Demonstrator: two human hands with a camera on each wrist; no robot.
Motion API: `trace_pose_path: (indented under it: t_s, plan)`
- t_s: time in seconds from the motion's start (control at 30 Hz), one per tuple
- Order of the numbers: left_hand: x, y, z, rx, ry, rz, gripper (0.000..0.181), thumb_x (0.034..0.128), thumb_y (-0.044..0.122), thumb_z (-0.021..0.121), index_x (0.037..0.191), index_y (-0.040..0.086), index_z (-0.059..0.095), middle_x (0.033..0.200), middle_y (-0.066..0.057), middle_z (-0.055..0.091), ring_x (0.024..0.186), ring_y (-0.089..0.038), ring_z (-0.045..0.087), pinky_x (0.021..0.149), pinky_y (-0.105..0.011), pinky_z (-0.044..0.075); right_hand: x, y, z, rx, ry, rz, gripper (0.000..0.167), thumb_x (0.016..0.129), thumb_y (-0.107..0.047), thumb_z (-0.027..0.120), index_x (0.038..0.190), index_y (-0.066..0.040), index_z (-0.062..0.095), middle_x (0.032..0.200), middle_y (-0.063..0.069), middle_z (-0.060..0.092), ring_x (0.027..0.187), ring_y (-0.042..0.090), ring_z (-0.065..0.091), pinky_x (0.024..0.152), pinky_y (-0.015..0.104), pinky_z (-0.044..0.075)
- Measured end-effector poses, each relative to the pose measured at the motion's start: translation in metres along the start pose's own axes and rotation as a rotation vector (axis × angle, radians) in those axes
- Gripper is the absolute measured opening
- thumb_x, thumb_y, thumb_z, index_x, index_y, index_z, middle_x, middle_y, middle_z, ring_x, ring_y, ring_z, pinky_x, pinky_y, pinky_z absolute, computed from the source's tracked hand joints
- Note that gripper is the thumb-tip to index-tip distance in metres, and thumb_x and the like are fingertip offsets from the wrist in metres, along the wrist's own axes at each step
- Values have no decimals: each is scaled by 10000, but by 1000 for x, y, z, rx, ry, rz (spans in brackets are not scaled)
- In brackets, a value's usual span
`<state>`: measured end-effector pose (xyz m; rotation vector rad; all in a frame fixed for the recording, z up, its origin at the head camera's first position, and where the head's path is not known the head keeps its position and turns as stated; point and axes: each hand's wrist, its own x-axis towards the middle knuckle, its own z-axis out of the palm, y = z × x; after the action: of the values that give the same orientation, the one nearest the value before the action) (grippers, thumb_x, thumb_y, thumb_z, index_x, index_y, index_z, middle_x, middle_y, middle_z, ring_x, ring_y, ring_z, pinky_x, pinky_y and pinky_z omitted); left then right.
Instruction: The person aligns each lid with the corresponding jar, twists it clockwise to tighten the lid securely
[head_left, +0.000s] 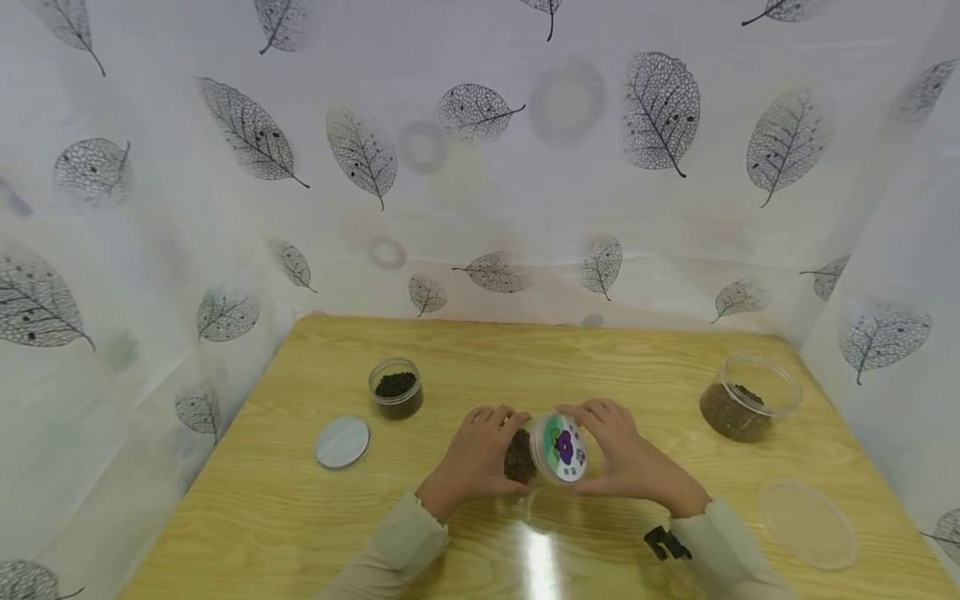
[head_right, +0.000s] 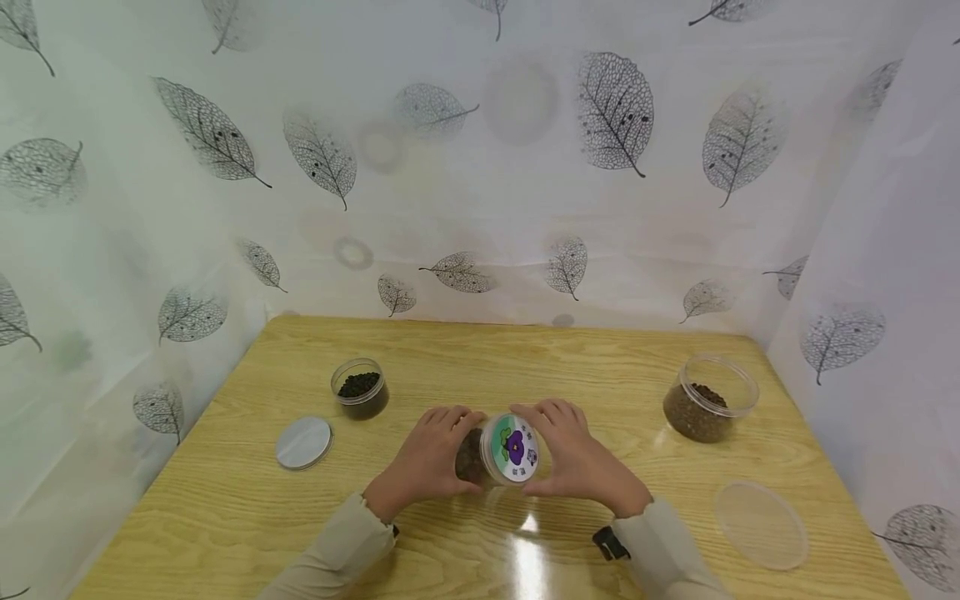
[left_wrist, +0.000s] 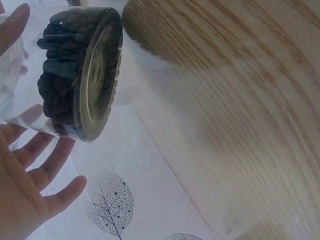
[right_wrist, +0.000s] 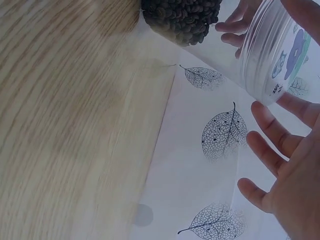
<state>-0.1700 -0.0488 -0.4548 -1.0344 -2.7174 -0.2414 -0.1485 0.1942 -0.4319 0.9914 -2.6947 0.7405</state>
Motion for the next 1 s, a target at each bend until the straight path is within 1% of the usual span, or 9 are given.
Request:
trace_pose_path:
  t_s: [0.17,0.33,0.4,0.47,0.57,0.63,0.7,0.8,1.0]
  plan:
    - [0,0,2,-4,0,0,986,529,655,799,1331,215,434,1147,18,551,1060,-160,557,1018,-366,415,-4,1,1,1,10,38,1009,477,-373,911,1331,-75,462,1042,-26,519,1118,235,434,1010,579,253]
    - [0,0,2,-9,5,6,989,524,657,800,1332,216,438,1155,15,550,1065,-165,557,1014,-374,417,-7,1,1,-9,20,57,972,482,-386,907,1301,-81,480,1021,-29,527,1115,239,443,1000,581,274]
    - [1,1,2,-9,5,7,991,523,658,799,1334,218,436,1160,15,549,1068,-165,558,1015,-374,416,-7,2,1,-12,21,56,1005,482,-390,908,1327,-78,462,1064,3,538,1123,246,440,990,588,285]
    - [1,1,2,-9,10,9,991,522,655,802,1333,217,439,1159,15,550,1064,-165,561,1013,-373,418,-7,1,-1,-10,16,52,1053,483,-384,910,1368,-83,426,1156,46,532,1153,261,425,983,602,288]
    - [1,1,1,-9,14,10,990,520,649,807,1331,213,443,1156,14,551,1061,-165,563,1015,-371,417,-6,1,-2,7,4,33,1114,490,-361,917,1429,-129,365,1308,88,476,1211,287,388,973,622,282]
    - [1,1,0,-11,13,10,985,521,642,811,1327,210,446,1153,14,552,1061,-166,564,1017,-371,416,-4,1,-2,8,-3,11,1115,497,-341,919,1440,-158,354,1360,84,447,1238,300,367,968,628,280]
    - [1,1,-1,-12,7,8,981,525,638,812,1327,208,447,1155,13,552,1066,-167,562,1021,-370,413,-2,1,-2,1,-6,-14,1096,502,-327,921,1435,-174,366,1367,69,450,1245,298,364,968,622,283]
    - [1,0,-2,-9,-3,5,976,530,640,808,1327,209,446,1157,16,550,1068,-164,558,1022,-368,412,0,0,-2,-21,-3,-41,1052,506,-313,921,1409,-162,405,1343,61,474,1234,288,377,966,608,295]
    - [0,0,-1,-13,-2,3,976,532,644,804,1326,206,444,1155,19,552,1068,-162,555,1016,-372,417,2,-2,-2,-21,6,-23,997,505,-344,917,1363,-143,451,1287,45,513,1202,256,411,983,587,296]
